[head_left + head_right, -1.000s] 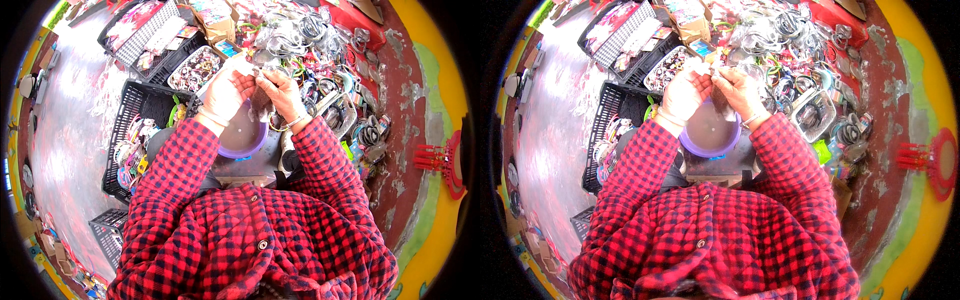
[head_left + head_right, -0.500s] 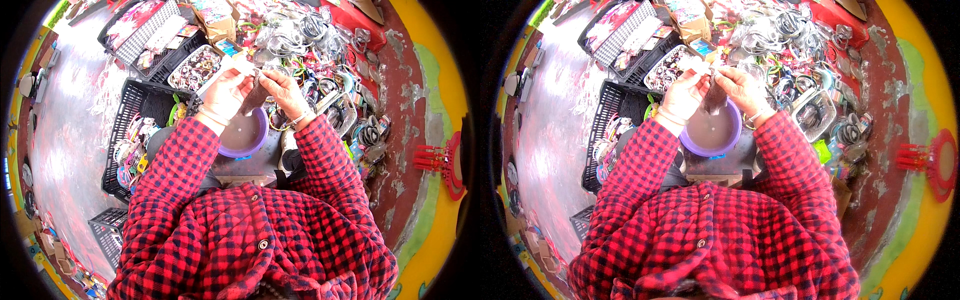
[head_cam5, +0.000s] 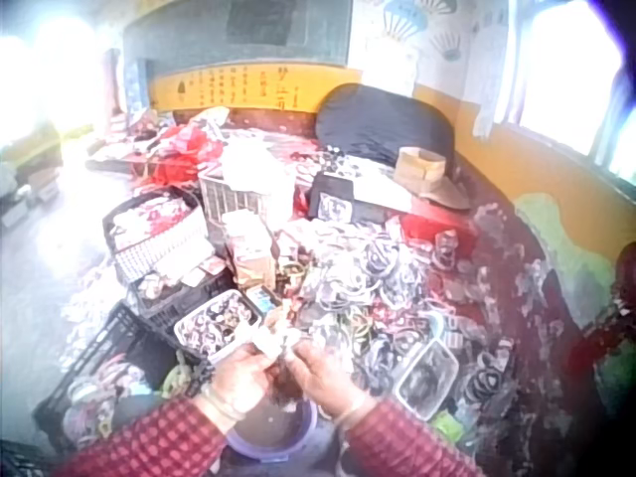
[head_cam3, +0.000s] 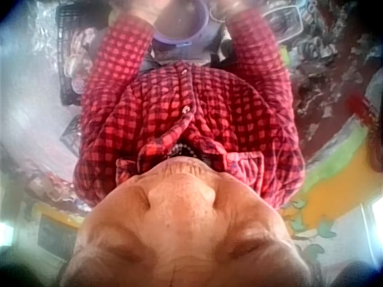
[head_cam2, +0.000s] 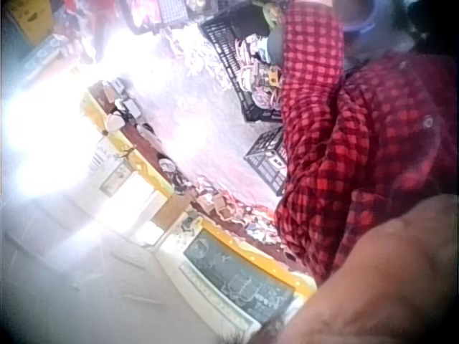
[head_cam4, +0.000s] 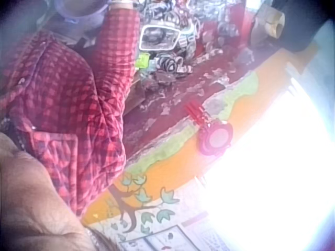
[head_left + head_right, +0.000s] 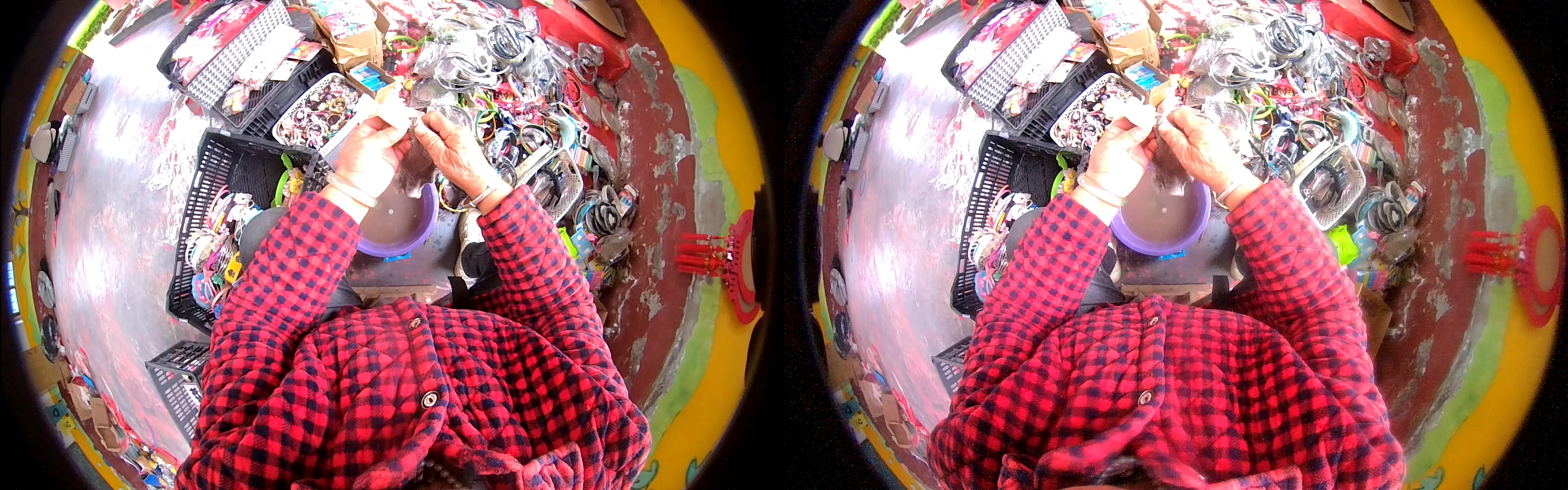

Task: The person sits on the floor and cleans various small items, including a white plastic piece and a green plastic ring, using a grey cloth. They wipe each item thoroughly over a purple bowl and place the cleaned items into a black crate.

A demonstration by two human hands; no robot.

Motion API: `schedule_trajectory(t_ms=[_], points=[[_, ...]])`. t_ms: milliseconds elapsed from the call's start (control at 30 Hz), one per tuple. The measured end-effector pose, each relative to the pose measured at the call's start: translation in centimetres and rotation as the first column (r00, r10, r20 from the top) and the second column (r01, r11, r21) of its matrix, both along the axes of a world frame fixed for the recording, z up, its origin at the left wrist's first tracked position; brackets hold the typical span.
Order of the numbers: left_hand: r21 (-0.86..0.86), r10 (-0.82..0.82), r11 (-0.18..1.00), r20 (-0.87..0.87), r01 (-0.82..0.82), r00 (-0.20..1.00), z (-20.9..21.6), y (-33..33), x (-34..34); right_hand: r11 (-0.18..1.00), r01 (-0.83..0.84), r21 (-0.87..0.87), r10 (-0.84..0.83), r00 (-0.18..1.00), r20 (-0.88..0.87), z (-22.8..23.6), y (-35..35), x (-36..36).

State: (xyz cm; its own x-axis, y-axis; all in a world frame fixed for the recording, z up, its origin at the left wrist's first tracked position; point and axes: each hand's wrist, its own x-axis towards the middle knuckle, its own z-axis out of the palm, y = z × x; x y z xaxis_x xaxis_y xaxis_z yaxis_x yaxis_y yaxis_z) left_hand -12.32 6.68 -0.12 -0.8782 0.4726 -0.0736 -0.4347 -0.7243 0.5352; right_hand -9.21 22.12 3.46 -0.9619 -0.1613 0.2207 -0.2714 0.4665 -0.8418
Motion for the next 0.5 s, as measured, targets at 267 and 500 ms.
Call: schedule_trajectory(t_ms=[267,500], points=[[0.004,-0.014,1.000,-0.012,0.014,1.000,-0.4,0.4,0.1,0.987,0.134,0.087,-0.119,0.980,-0.157,-0.6,-1.0,0.2],[0.061,-0.030,0.998,0.005,0.030,1.000,0.4,0.7,0.8,0.983,0.154,0.099,-0.144,0.984,-0.106,-0.7,-1.2,0.3]])
